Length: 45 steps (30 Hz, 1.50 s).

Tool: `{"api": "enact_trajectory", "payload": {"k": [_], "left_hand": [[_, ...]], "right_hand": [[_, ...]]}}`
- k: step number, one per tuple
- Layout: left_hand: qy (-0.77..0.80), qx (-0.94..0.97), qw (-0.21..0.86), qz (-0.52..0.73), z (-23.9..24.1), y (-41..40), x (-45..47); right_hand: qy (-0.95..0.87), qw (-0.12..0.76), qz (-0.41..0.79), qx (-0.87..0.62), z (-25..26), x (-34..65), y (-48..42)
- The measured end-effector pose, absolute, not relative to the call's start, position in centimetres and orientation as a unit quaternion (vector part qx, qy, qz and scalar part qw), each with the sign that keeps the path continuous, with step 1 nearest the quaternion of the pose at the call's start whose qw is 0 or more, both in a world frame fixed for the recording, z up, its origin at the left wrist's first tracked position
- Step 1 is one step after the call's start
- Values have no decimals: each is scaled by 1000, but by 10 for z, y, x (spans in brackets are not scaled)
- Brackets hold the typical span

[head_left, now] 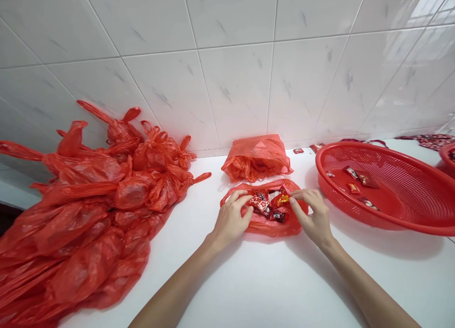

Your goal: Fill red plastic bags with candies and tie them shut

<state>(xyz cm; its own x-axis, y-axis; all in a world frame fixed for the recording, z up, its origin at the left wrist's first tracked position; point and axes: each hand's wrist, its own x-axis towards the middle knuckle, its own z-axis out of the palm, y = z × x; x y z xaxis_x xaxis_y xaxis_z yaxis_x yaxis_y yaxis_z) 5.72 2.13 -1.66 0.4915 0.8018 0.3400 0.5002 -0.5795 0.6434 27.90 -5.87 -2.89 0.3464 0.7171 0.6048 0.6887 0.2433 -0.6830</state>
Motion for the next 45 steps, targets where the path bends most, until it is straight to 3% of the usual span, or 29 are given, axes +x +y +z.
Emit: {"api": "enact_trajectory", "payload": {"k": [5, 10, 18, 27, 34, 37, 41, 45], "left_hand": [[345, 825, 157, 420, -4, 21, 52], [421, 838, 114, 328, 3, 27, 45], [485, 838, 191, 158, 21, 29, 35], [434, 805, 277, 293, 32, 30, 28], [391, 727, 408, 391, 43, 27, 28], [372, 687, 456, 426, 53, 24, 30], [345, 652, 500, 455, 64, 18, 35], [319, 653, 531, 435, 68, 11, 51]], "right_hand": [[-584, 451, -68, -671, -47, 291, -51], [-591, 387, -15, -708, -62, 300, -46], [-595, 388, 37, -702, -65, 309, -44], [-555, 400, 26, -729, -62, 327, -41], [-532, 396, 164, -730, -31, 323, -43], [-522, 449, 224, -689, -7, 319, -44], [-468, 532, 421, -566, 24, 310, -44], [-453, 560, 474, -506, 43, 295, -38]]}}
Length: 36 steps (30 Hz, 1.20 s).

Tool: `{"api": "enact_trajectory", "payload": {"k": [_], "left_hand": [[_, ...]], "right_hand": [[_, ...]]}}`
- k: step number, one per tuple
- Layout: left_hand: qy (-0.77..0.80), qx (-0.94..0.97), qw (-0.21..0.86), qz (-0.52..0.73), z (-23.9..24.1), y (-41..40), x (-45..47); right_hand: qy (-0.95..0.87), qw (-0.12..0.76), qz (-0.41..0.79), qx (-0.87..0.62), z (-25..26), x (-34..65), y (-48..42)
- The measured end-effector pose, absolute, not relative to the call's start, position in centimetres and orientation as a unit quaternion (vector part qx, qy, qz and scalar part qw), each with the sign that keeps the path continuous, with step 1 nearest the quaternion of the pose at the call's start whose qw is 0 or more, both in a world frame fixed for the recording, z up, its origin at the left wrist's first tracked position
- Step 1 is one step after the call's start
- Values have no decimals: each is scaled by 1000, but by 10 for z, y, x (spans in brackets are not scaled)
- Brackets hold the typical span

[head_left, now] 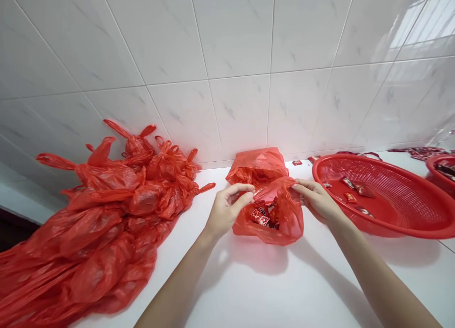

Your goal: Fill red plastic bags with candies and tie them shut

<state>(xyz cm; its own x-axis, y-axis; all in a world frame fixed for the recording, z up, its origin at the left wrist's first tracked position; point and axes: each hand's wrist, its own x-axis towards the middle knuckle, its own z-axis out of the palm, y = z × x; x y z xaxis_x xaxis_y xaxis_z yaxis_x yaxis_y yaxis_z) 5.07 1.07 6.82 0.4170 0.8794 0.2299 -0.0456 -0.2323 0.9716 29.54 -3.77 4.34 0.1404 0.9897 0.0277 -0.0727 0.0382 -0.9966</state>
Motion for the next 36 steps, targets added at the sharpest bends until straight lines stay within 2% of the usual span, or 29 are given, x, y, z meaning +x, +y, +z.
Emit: {"api": "enact_trajectory", "payload": {"k": [4, 9, 14, 16, 22, 27, 34, 36], "left_hand": [[295, 685, 539, 391, 75, 4, 73], [303, 735, 469, 385, 94, 7, 87], [272, 671, 530, 441, 124, 24, 85], [246, 644, 548, 474, 137, 29, 85], [207, 605, 575, 511, 159, 34, 89], [218, 610, 551, 527, 163, 31, 76], [233, 631, 529, 517, 155, 32, 65], [234, 637, 518, 520, 154, 32, 65]], "right_hand": [[-490, 559, 465, -482, 55, 277, -30], [-543, 573, 390, -474, 68, 262, -24], [-574, 604, 248, -494, 77, 264, -27], [-617, 594, 253, -450, 77, 266, -30], [-709, 447, 323, -439, 64, 266, -31], [-707, 479, 314, -416, 61, 282, -34], [-756, 397, 286, -435, 57, 277, -47], [-757, 407, 276, -431, 55, 268, -45]]}}
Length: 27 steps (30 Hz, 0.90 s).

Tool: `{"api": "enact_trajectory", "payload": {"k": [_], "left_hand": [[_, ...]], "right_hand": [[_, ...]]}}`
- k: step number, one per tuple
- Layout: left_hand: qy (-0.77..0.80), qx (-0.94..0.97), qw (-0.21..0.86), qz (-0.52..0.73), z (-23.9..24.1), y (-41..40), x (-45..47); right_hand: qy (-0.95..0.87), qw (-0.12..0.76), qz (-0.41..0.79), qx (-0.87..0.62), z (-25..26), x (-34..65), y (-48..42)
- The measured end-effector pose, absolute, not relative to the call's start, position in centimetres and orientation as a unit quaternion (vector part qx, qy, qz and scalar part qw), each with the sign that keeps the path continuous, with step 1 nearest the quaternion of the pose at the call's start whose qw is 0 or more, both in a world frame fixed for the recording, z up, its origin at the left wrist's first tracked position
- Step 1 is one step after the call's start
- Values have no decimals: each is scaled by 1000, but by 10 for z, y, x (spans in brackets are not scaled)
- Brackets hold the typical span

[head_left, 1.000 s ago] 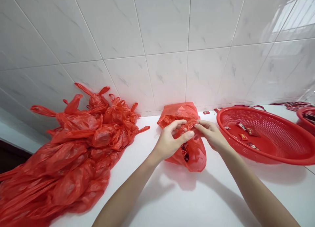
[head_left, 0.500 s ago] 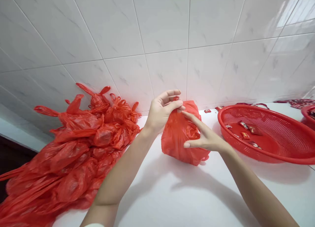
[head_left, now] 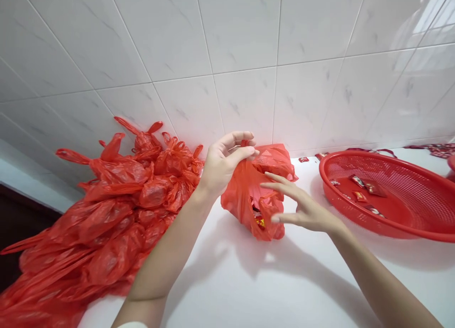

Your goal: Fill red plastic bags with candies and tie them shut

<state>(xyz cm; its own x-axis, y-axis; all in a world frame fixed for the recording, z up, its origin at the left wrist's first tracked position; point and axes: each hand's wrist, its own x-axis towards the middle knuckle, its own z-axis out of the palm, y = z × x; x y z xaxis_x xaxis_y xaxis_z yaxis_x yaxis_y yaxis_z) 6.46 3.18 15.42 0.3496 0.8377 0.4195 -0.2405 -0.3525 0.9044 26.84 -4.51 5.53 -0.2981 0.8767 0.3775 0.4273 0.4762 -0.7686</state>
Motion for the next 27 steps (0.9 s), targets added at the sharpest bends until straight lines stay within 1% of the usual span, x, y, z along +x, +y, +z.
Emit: {"api": "enact_trajectory", "payload": {"k": [2, 5, 7, 9, 12, 15, 17, 20, 24, 25, 27], "left_hand": [[240, 647, 498, 525, 155, 30, 62], [251, 671, 448, 534, 159, 26, 58], [262, 693, 418, 525, 162, 22, 57], [263, 726, 412, 483, 161, 19, 60], [249, 778, 412, 404, 158, 15, 68], [256, 778, 407, 404, 157, 15, 77], [260, 756, 428, 421, 158, 17, 83], [254, 716, 467, 453, 163, 21, 91], [233, 685, 496, 480, 165, 23, 99], [227, 691, 494, 477, 164, 23, 100], [224, 711, 471, 471, 165, 24, 96]], "right_hand": [[-730, 468, 268, -420, 58, 263, -41], [-636, 609, 256, -400, 73, 260, -33], [-589, 663, 242, -394, 88, 257, -29], [-586, 666, 233, -398, 103, 251, -26], [-615, 636, 255, -390, 120, 241, -22], [-608, 630, 290, -387, 129, 238, -20], [-599, 626, 294, -405, 130, 244, -23], [-616, 606, 287, -414, 121, 256, -30], [-644, 566, 272, -437, 92, 265, -36], [-633, 567, 291, -438, 85, 267, -36], [-579, 607, 353, -414, 74, 270, -33]]}}
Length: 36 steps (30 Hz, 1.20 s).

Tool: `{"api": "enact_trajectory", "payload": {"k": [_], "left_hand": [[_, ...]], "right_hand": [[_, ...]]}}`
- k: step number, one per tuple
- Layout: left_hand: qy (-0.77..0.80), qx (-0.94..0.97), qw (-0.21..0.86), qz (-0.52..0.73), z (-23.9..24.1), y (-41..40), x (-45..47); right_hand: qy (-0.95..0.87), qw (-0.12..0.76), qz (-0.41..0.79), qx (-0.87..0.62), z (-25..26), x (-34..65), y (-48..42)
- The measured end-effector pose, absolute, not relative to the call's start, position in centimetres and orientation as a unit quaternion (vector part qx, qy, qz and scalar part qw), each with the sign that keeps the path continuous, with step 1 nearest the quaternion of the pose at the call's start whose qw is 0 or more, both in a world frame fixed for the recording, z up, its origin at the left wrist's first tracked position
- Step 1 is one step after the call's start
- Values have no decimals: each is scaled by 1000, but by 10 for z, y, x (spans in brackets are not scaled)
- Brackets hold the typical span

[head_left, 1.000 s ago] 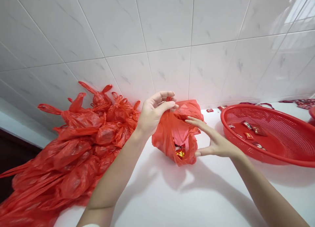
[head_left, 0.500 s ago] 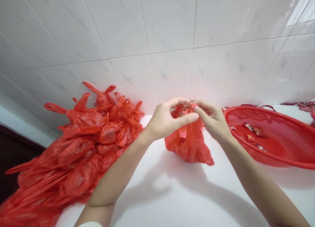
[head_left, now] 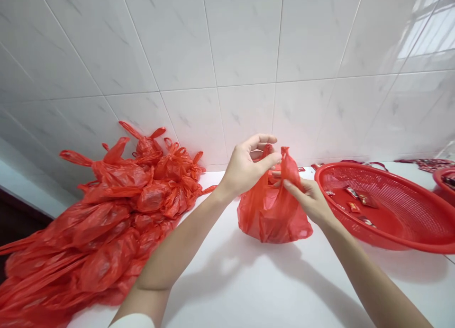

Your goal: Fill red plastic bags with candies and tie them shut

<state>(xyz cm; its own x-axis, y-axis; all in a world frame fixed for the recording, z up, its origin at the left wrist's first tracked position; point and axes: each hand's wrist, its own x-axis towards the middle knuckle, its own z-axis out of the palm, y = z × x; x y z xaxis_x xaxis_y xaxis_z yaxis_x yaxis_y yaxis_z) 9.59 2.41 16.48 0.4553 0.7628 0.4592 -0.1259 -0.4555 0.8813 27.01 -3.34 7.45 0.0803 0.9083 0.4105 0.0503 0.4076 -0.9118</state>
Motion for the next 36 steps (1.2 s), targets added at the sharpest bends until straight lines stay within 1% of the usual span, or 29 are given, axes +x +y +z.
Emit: {"api": "enact_trajectory", "payload": {"k": [2, 4, 8, 12, 14, 17, 21, 23, 26, 29, 33, 36], "left_hand": [[235, 726, 434, 480, 168, 26, 86], [254, 727, 393, 502, 173, 28, 71], [277, 735, 334, 521, 185, 32, 42], [259, 765, 321, 495, 189, 35, 31], [243, 780, 313, 484, 187, 37, 32], [216, 803, 308, 462, 185, 39, 41], [158, 832, 342, 408, 184, 37, 59], [143, 842, 347, 389, 183, 36, 71], [152, 847, 345, 375, 177, 38, 89], [167, 838, 360, 375, 168, 44, 101], [176, 825, 389, 370, 154, 46, 100], [229, 818, 355, 390, 142, 35, 85]], "right_hand": [[-504, 670, 408, -361, 71, 275, -28], [-448, 713, 442, -309, 72, 281, -21], [-427, 727, 464, -271, 81, 290, -11], [-439, 731, 440, -282, 87, 288, -9], [-445, 717, 451, -289, 91, 283, -11], [-461, 665, 477, -343, 95, 273, -16], [-498, 601, 467, -416, 96, 261, -24], [-530, 569, 470, -417, 96, 257, -27], [-555, 523, 514, -392, 95, 255, -31], [-548, 509, 554, -366, 93, 254, -31], [-552, 510, 550, -364, 90, 249, -28], [-539, 519, 547, -375, 88, 244, -24]]}}
